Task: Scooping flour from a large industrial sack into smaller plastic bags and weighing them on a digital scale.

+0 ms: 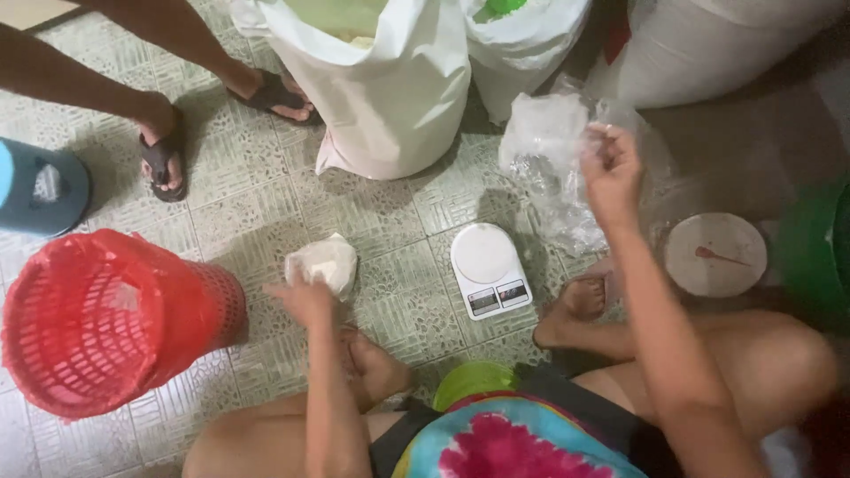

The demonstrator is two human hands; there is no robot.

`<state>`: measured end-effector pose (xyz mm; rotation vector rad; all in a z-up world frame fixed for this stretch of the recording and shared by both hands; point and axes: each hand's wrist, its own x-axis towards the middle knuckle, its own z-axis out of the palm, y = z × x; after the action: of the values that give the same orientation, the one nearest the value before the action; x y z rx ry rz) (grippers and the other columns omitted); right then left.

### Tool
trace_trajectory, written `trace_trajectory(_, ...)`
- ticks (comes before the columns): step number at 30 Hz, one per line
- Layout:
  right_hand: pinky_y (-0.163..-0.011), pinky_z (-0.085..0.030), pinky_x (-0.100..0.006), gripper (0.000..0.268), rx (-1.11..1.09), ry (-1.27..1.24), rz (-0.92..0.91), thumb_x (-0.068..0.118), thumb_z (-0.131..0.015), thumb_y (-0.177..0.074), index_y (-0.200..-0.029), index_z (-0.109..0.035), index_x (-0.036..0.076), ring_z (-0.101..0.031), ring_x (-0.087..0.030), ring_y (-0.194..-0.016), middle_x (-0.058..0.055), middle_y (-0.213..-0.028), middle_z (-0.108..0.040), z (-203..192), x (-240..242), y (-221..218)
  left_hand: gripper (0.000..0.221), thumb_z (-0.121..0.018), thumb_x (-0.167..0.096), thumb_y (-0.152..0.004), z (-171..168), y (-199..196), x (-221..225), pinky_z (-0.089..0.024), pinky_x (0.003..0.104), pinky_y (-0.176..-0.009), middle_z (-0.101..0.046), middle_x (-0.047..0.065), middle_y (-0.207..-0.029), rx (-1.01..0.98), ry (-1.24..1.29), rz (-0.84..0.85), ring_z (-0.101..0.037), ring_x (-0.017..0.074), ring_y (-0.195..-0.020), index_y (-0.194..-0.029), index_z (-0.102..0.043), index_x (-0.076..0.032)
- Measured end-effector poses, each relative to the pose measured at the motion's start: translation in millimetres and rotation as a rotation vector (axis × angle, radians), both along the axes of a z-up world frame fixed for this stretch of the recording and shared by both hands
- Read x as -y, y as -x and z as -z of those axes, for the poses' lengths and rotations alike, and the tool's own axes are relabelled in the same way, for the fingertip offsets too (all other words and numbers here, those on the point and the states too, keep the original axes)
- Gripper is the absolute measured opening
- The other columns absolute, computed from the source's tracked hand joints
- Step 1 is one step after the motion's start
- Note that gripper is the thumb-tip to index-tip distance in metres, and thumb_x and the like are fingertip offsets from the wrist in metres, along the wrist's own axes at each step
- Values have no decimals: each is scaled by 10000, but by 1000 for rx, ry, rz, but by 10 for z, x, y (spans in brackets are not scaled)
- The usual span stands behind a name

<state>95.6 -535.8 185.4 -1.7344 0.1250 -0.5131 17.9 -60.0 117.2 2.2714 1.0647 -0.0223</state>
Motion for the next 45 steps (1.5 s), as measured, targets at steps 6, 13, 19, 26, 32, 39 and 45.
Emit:
trace_trajectory(6, -802, -566, -380, 424, -53, 92, -458, -91, -739, -844, -1246, -654, 13, -715, -240, -862, -161, -1005, -753, -263, -754, 288, 957, -824, -40, -779, -1334, -279, 1295, -231, 684, -1173, -260, 301, -1612, 254, 288, 655, -235, 526, -1492, -1600, -332, -62)
trace_trajectory(13, -755, -570, -299, 302, -103, -28, -229, -97, -647, -940, -1190, -654, 73, -679, -150, -836, -107, -1002, -723, -403, -547, 88, 337, -756, -312, -851, -723, -600, 1229, -505, 488, -983, -783, 36, -1052, -12, 105, 1029, -718, 302, -1076, -1175, -773, -220)
trace_trajectory(19, -673, -518, -254, 282, -148, -79, -61, -64, -612, -911, -1130, -681, 97, -624, -91, -699, -27, -890, -679, -298, -449, -37, 423, -507, -119, -1034, -1126, -433, 953, -448, 605, -1077, -570, 328, -1391, 267, 965, 774, -537, 484, -1318, -1418, -507, 61)
trace_trajectory(26, -1138, -359, -521, 475, 256, 479, -233, 155, -702, -977, -1412, -546, 46, -478, -380, -1323, -201, -1345, -536, -1041, -1391, 516, 287, -446, -119, -1025, -1442, -434, 1359, -485, 585, -1025, -632, 254, -1302, 398, 547, 568, -593, 473, -1260, -1299, -509, -58)
trace_trajectory(32, -782, -641, -303, 560, -146, -220, -379, 0, -714, -954, -1471, -503, 44, -694, -164, -900, -117, -1130, -643, -573, -1635, 402, 637, -338, -542, -1057, -1726, -323, 1617, -448, 602, -1088, -524, 342, -1382, 594, 509, 670, -548, 523, -1294, -1474, -321, -61)
trace_trajectory(39, -813, -578, -230, 721, -88, -574, -248, -202, -633, -768, -1413, -490, 89, -578, -85, -893, -24, -1070, -513, -520, -1708, 446, 545, -559, -15, -914, -1175, -326, 1581, -508, 542, -933, -586, 285, -1363, 761, 698, 626, -589, 501, -1237, -1441, -422, -43)
trace_trajectory(45, -672, -510, -155, 773, 32, -549, -206, -170, -710, -773, -1434, -409, 96, -543, -56, -805, -24, -1026, -503, -250, -1707, 515, 299, -495, -35, -1023, -982, -307, 1547, -608, 510, -800, -655, 232, -1139, 676, 613, 556, -685, 423, -1084, -1310, -570, 7)
